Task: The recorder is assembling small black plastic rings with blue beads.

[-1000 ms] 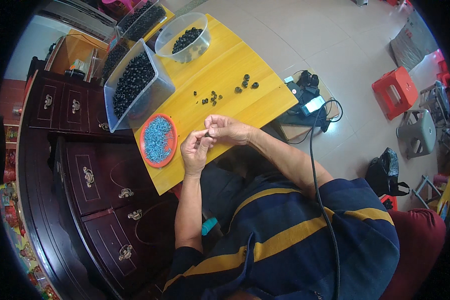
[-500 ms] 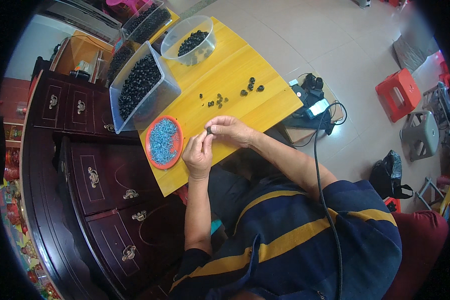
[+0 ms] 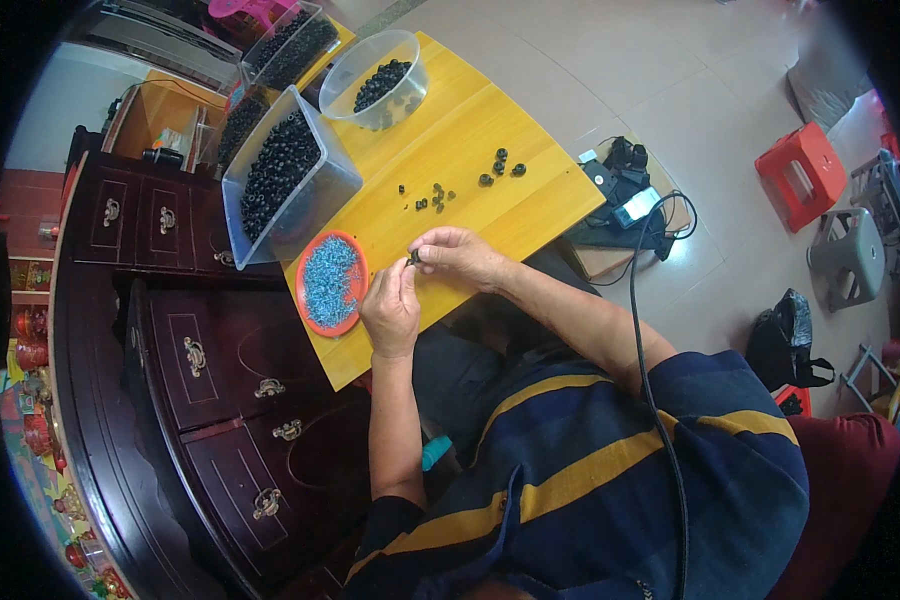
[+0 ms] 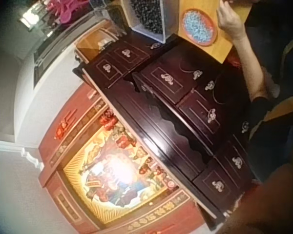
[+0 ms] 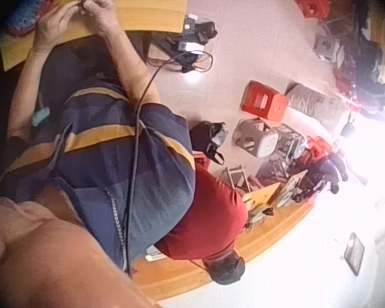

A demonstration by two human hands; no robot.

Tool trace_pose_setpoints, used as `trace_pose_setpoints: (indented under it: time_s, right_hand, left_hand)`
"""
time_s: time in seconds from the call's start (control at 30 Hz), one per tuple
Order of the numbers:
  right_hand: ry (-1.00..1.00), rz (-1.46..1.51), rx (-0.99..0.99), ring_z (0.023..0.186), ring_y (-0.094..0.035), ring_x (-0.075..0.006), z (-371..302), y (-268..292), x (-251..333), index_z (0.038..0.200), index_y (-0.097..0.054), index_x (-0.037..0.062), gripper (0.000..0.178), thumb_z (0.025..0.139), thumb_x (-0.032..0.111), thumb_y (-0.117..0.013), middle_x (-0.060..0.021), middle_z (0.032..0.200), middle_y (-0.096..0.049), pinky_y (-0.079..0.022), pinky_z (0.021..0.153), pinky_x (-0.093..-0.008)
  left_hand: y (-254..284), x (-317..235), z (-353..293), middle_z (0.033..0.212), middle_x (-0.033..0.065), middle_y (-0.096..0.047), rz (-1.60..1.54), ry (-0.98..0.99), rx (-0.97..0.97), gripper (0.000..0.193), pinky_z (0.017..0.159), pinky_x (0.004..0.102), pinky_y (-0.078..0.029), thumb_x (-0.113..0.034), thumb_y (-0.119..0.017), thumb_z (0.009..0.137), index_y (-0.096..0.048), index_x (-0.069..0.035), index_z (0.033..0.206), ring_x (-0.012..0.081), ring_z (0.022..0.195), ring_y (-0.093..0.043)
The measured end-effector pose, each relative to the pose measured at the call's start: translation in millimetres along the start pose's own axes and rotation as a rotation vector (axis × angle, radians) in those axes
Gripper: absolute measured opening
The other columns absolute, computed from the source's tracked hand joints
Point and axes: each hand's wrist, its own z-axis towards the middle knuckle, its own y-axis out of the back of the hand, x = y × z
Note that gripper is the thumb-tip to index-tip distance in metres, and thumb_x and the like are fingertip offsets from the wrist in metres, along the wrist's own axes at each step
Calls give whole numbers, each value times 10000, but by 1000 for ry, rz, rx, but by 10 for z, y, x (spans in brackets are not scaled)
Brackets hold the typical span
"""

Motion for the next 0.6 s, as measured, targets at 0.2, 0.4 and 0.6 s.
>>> trace_pose_setpoints:
  time_s: [0.2,0.4,0.6]
  right_hand:
    - [-1,4,-16,876,-610,-129,1,32,-24,1125,-653,30,200,966,150,-668,-36,982,-652,-527,860,-281]
    - [12,-1,-18,867,-609,-126,1,-15,-6,1110,-656,33,187,966,152,-669,-36,980,-655,-523,838,-275]
    - [8,3,-28,858,-607,-123,8,-17,0,1090,-660,25,176,961,143,-675,-37,966,-660,-521,825,-272]
  left_hand:
    - [21,-51,32,857,130,-691,22,2,48,117,653,393,-537,-121,-673,919,-676,-38,1002,311,769,-686]
    - [31,-47,36,864,147,-695,17,32,78,111,662,395,-536,-105,-669,920,-681,-25,995,324,778,-686]
    - [38,-59,76,854,146,-693,22,34,106,105,663,405,-532,-113,-661,920,-678,-27,978,331,769,-681]
